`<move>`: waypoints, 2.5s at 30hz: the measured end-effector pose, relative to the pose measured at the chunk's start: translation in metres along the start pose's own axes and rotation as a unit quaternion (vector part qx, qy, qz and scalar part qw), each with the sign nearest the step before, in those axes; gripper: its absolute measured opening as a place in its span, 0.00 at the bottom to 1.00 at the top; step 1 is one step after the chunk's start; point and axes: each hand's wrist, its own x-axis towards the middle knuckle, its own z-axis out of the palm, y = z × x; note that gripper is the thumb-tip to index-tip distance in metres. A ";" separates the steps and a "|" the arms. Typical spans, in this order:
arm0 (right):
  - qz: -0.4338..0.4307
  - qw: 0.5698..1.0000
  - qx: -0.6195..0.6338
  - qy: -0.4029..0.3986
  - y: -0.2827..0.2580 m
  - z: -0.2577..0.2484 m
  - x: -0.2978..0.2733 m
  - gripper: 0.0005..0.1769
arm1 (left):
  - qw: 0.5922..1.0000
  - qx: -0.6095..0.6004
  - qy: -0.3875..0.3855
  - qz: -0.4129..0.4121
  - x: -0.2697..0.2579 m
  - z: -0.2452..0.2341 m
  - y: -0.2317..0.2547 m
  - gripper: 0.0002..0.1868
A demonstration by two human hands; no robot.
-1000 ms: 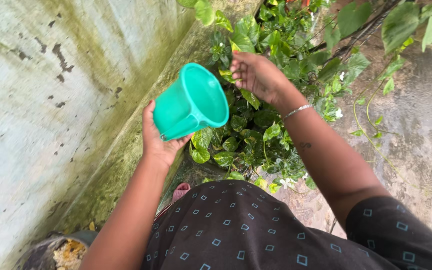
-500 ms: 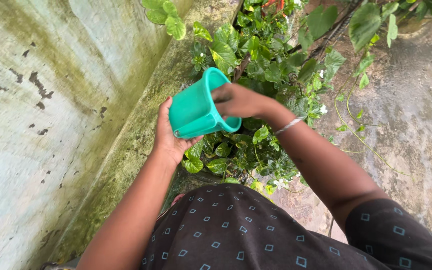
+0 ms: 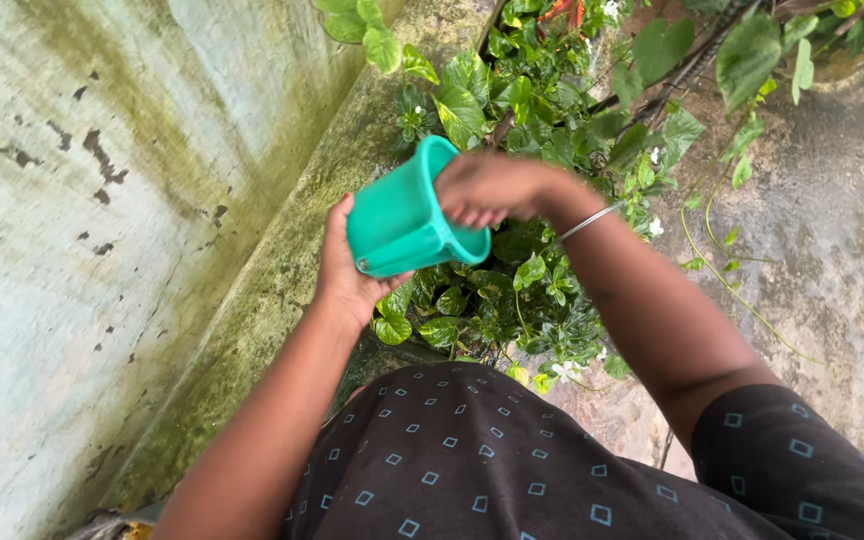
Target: The person waters plants by holding a mug of water with one hand and repeatedly sprinkling water onto the leaves by hand.
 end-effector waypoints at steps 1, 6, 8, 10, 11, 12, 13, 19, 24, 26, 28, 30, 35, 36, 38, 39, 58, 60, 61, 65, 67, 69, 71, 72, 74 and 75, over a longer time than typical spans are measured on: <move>0.016 0.999 0.025 0.038 -0.015 -0.016 -0.018 0.14 | 1.000 -0.003 0.001 0.001 0.000 -0.004 0.001 0.39; -0.280 0.912 0.301 -0.016 -0.044 -0.051 -0.073 0.20 | 0.998 -0.069 -0.007 0.005 0.000 -0.021 0.006 0.39; -0.343 0.899 0.272 0.004 -0.044 -0.047 -0.067 0.19 | 0.997 -0.075 -0.011 0.010 0.001 -0.025 0.007 0.39; -0.032 0.948 0.147 0.280 -0.037 -0.038 -0.050 0.05 | 0.997 -0.081 -0.014 0.012 0.000 -0.029 0.003 0.40; -0.035 0.949 0.147 0.275 -0.033 -0.041 -0.050 0.05 | 0.997 -0.074 -0.008 0.012 0.000 -0.029 0.004 0.40; -0.149 0.917 0.234 0.286 -0.026 -0.047 -0.055 0.04 | 0.998 -0.067 -0.001 0.012 0.001 -0.030 0.005 0.40; -0.257 0.866 0.316 0.290 -0.019 -0.051 -0.058 0.03 | 0.998 -0.069 0.003 0.013 0.000 -0.031 0.005 0.40; -0.081 0.893 0.281 0.342 0.003 -0.051 -0.043 0.02 | 0.997 -0.077 -0.010 0.019 0.001 -0.030 0.005 0.40; -0.215 0.913 0.248 0.243 -0.015 -0.035 -0.057 0.05 | 0.998 -0.060 -0.011 0.015 0.001 -0.023 0.001 0.41; -0.188 0.970 0.086 0.128 -0.018 -0.020 -0.058 0.09 | 0.998 -0.053 -0.022 0.010 -0.001 -0.015 0.000 0.41; -0.164 0.985 -0.037 0.045 -0.011 -0.003 -0.041 0.15 | 0.998 -0.045 -0.034 0.002 -0.005 -0.005 -0.004 0.41; -0.176 0.976 -0.128 0.012 0.009 0.013 -0.012 0.23 | 1.000 -0.016 -0.014 0.008 -0.010 0.007 -0.010 0.41; -0.235 0.972 0.014 0.010 0.092 0.030 0.056 0.36 | 0.999 -0.006 -0.033 -0.006 -0.016 0.023 -0.021 0.41; -0.037 0.958 0.284 -0.022 0.104 0.032 0.064 0.32 | 0.999 -0.009 -0.030 -0.017 -0.017 0.024 -0.024 0.41; -0.061 0.970 0.231 -0.037 0.117 0.031 0.059 0.31 | 0.999 -0.026 -0.024 -0.020 -0.017 0.024 -0.030 0.41; -0.088 0.979 0.178 -0.052 0.115 0.031 0.053 0.30 | 0.999 -0.040 -0.018 -0.020 -0.017 0.023 -0.032 0.40; -0.290 0.849 0.260 0.358 -0.010 -0.063 -0.133 0.08 | 0.971 -0.170 0.114 0.120 -0.026 0.013 -0.073 0.43; -0.279 0.864 0.154 0.391 0.006 -0.064 -0.125 0.06 | 0.973 -0.187 0.080 0.111 -0.024 0.013 -0.072 0.43; -0.263 0.869 0.048 0.417 0.011 -0.064 -0.125 0.05 | 0.974 -0.183 0.075 0.111 -0.024 0.013 -0.071 0.43; -0.109 0.912 -0.045 0.394 0.005 -0.043 -0.112 0.04 | 0.975 -0.184 0.060 0.106 -0.028 0.017 -0.071 0.41; -0.194 0.949 0.012 0.249 -0.002 -0.023 -0.105 0.07 | 0.977 -0.180 0.069 0.090 -0.030 0.017 -0.068 0.40; -0.158 0.981 -0.005 0.113 -0.001 -0.006 -0.087 0.10 | 0.979 -0.157 0.093 0.090 -0.029 0.020 -0.066 0.39; -0.186 0.970 -0.155 0.029 0.013 0.014 -0.052 0.15 | 0.983 -0.145 0.073 0.088 -0.033 0.019 -0.066 0.39; -0.158 0.968 -0.191 0.046 0.025 0.022 -0.031 0.16 | 0.986 -0.133 0.051 0.085 -0.034 0.019 -0.065 0.39; -0.262 0.933 -0.238 0.058 0.063 0.030 0.004 0.26 | 0.986 -0.130 0.055 0.085 -0.034 0.017 -0.067 0.40; -0.392 0.885 -0.247 0.055 0.085 0.030 0.022 0.34 | 0.987 -0.124 0.054 0.085 -0.033 0.016 -0.067 0.40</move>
